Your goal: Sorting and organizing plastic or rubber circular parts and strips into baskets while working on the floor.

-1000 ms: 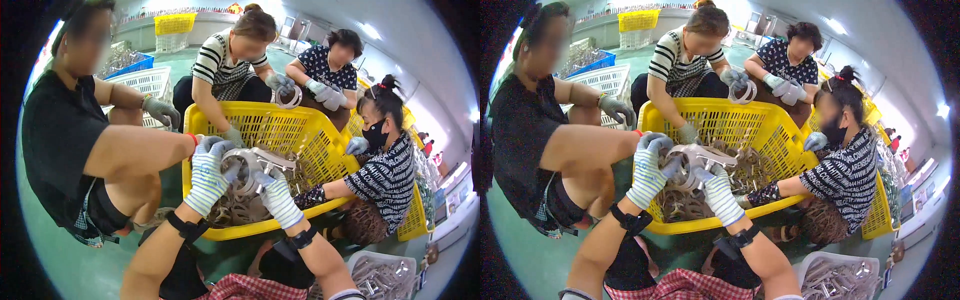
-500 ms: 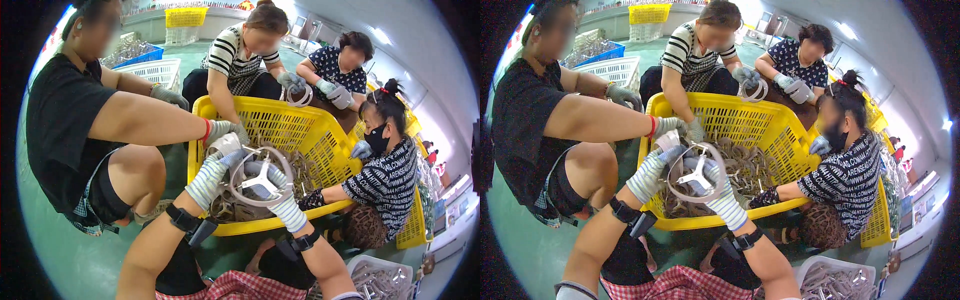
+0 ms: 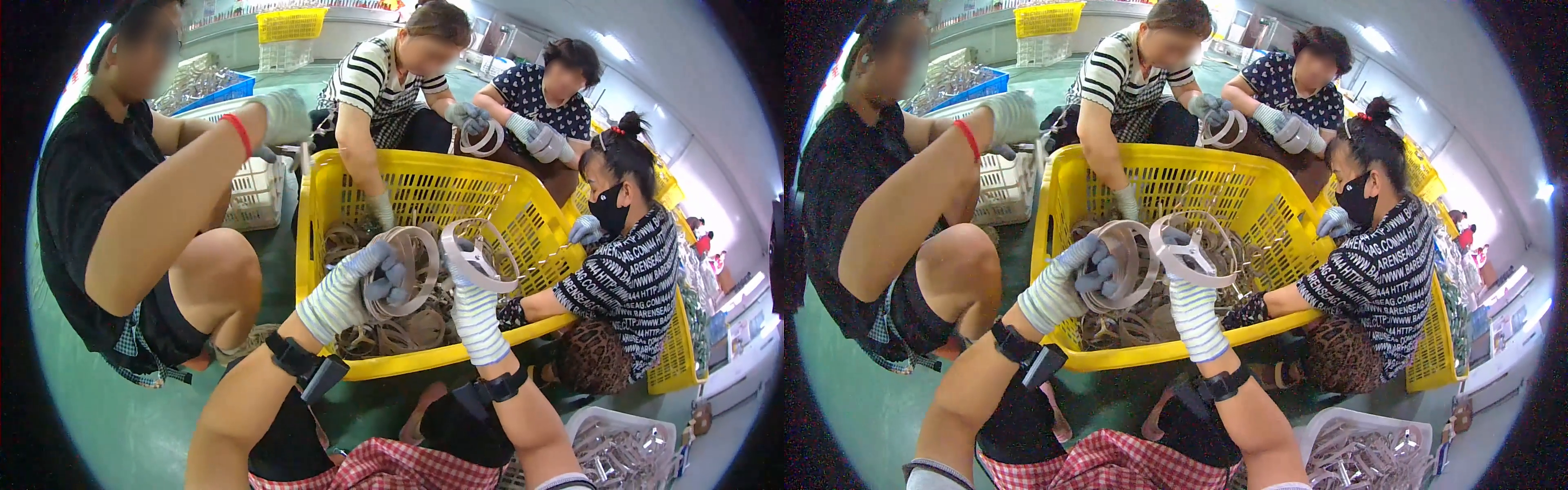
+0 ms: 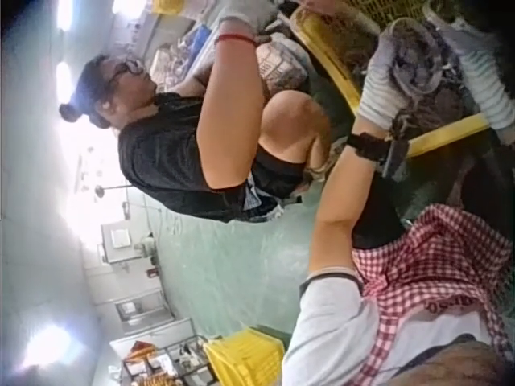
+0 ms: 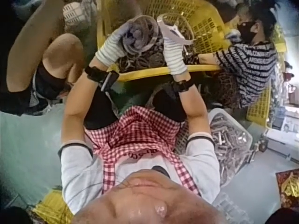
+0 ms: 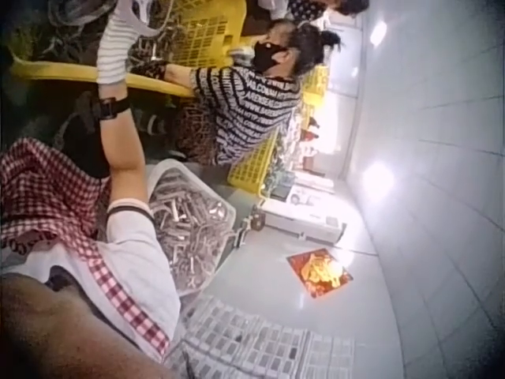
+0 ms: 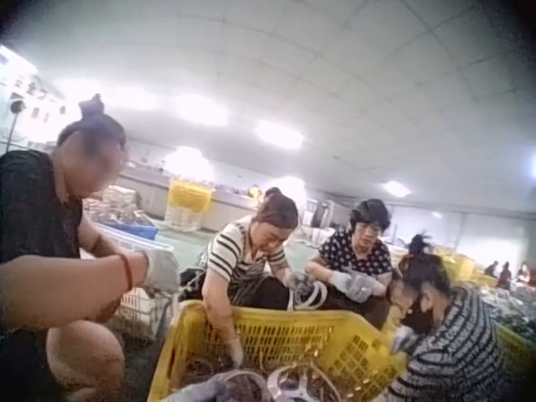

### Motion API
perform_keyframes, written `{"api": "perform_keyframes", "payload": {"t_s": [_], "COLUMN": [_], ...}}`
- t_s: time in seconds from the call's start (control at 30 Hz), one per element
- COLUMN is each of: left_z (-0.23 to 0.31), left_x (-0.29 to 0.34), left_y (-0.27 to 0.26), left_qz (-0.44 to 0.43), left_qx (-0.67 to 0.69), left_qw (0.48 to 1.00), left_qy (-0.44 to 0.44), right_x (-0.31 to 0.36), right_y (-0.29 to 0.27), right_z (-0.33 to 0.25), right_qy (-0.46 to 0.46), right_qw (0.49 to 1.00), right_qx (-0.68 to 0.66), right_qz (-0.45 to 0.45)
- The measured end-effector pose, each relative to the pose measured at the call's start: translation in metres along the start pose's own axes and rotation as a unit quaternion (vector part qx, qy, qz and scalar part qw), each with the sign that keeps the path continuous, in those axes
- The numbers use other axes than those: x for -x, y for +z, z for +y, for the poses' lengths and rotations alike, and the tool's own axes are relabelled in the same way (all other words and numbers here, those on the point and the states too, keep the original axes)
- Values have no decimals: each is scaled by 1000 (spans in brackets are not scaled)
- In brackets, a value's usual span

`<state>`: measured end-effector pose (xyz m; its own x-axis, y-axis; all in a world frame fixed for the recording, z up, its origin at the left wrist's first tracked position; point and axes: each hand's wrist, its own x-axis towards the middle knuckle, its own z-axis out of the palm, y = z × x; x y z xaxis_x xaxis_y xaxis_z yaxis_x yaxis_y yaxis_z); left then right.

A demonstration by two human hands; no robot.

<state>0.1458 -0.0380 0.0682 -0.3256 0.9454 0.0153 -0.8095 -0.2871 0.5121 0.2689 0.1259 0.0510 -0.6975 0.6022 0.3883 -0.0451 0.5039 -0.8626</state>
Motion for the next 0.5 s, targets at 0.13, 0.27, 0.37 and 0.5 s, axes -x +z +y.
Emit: {"api": "perform_keyframes", "payload": {"t_s": [0.13,0.27,0.37,0.5], "left_z": [4,8,7,-1], "left_x": [5,4,-2,-21], "left_y": [2,-27,-43,-69], "left_qz": [-50,-114,-85,-42], "left_qx": [-30,-121,-333,-429], "left_qw": [998,985,939,902], "left_qy": [-27,-51,17,6], "right_x": [2,3,-4,-13], "right_y": [11,20,30,41], "right_z": [32,22,28,63], "right_qy": [-50,-54,-99,72], "right_qw": [977,990,995,973], "right_qx": [-206,-125,10,-207], "right_qz": [5,-47,9,-65]}}
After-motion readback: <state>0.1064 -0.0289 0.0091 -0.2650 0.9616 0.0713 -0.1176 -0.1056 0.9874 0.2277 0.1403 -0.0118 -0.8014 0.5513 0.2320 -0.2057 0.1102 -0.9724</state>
